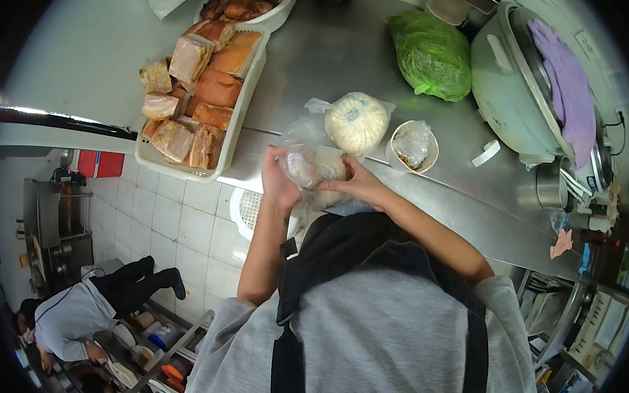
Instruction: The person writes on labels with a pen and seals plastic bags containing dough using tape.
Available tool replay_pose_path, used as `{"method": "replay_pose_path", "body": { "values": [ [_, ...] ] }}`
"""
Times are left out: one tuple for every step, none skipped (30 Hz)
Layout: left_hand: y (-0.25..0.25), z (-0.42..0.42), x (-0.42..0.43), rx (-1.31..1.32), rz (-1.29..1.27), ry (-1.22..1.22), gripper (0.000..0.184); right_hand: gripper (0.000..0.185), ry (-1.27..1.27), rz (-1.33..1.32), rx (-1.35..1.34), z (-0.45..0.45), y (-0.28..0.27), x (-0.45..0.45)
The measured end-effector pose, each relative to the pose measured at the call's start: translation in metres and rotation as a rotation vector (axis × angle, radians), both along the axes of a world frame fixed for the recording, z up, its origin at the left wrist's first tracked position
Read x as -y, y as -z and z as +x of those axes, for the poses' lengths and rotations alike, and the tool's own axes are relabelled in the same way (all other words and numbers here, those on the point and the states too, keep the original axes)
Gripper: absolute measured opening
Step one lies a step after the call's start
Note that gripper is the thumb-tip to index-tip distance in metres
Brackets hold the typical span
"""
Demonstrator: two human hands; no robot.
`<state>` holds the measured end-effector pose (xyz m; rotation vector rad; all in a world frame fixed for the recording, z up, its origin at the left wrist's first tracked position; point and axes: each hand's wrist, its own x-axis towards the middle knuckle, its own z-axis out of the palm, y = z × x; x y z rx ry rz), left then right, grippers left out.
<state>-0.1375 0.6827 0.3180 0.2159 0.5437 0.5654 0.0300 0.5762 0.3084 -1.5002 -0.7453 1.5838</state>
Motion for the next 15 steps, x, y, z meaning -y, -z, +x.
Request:
{"method": "replay_pose_path", "body": {
  "values": [
    [0.000, -0.006, 0.001, 0.032, 0.014, -0.013, 0.041, 0.085, -0.009, 0.005, -0.098, -0.001, 0.002, 0.003],
    [0.003, -0.010, 0.000, 0.249, 0.026, 0.053, 0.041, 0.083, -0.019, 0.009, -0.194, -0.002, -0.007, 0.004],
    [0.006, -0.014, -0.001, 0.467, 0.039, 0.117, 0.041, 0.082, -0.030, 0.012, -0.288, -0.003, -0.015, 0.005],
    [0.009, -0.016, 0.000, 0.686, 0.052, 0.176, 0.041, 0.080, -0.004, 0.042, -0.310, -0.003, -0.017, 0.007],
    [-0.004, -0.015, 0.003, 0.720, 0.046, 0.205, 0.041, 0.078, 0.021, 0.071, -0.335, -0.003, -0.018, 0.009],
    [-0.020, -0.018, 0.003, 0.520, 0.066, 0.095, 0.043, 0.076, 0.047, 0.103, -0.360, -0.004, -0.020, 0.010],
    [-0.034, -0.021, 0.000, 0.322, 0.089, -0.011, 0.044, 0.074, 0.113, 0.105, -0.384, -0.005, -0.023, 0.010],
    [-0.041, -0.025, -0.002, 0.122, 0.108, -0.112, 0.045, 0.072, 0.184, 0.106, -0.407, -0.008, -0.026, 0.013],
    [-0.035, -0.032, -0.012, 0.044, 0.210, -0.213, 0.054, 0.070, 0.261, 0.107, -0.429, -0.009, -0.028, 0.018],
    [-0.030, -0.036, -0.018, 0.016, 0.159, -0.225, 0.056, 0.070, 0.290, 0.126, -0.420, -0.008, -0.028, 0.022],
    [-0.034, -0.035, -0.023, -0.010, 0.110, -0.237, 0.057, 0.070, 0.318, 0.148, -0.409, -0.005, -0.027, 0.026],
    [-0.037, -0.036, -0.028, -0.039, 0.064, -0.248, 0.059, 0.069, 0.346, 0.172, -0.400, -0.004, -0.026, 0.031],
    [-0.020, -0.048, -0.040, -0.013, 0.080, -0.252, 0.059, 0.064, 0.315, 0.215, -0.354, -0.004, -0.024, 0.037],
    [-0.015, -0.057, -0.046, -0.120, 0.125, -0.355, 0.060, 0.064, 0.329, 0.206, -0.401, -0.008, -0.021, 0.045],
    [-0.015, -0.064, -0.048, -0.218, 0.175, -0.451, 0.061, 0.065, 0.351, 0.206, -0.442, -0.012, -0.018, 0.053]
  ]
}}
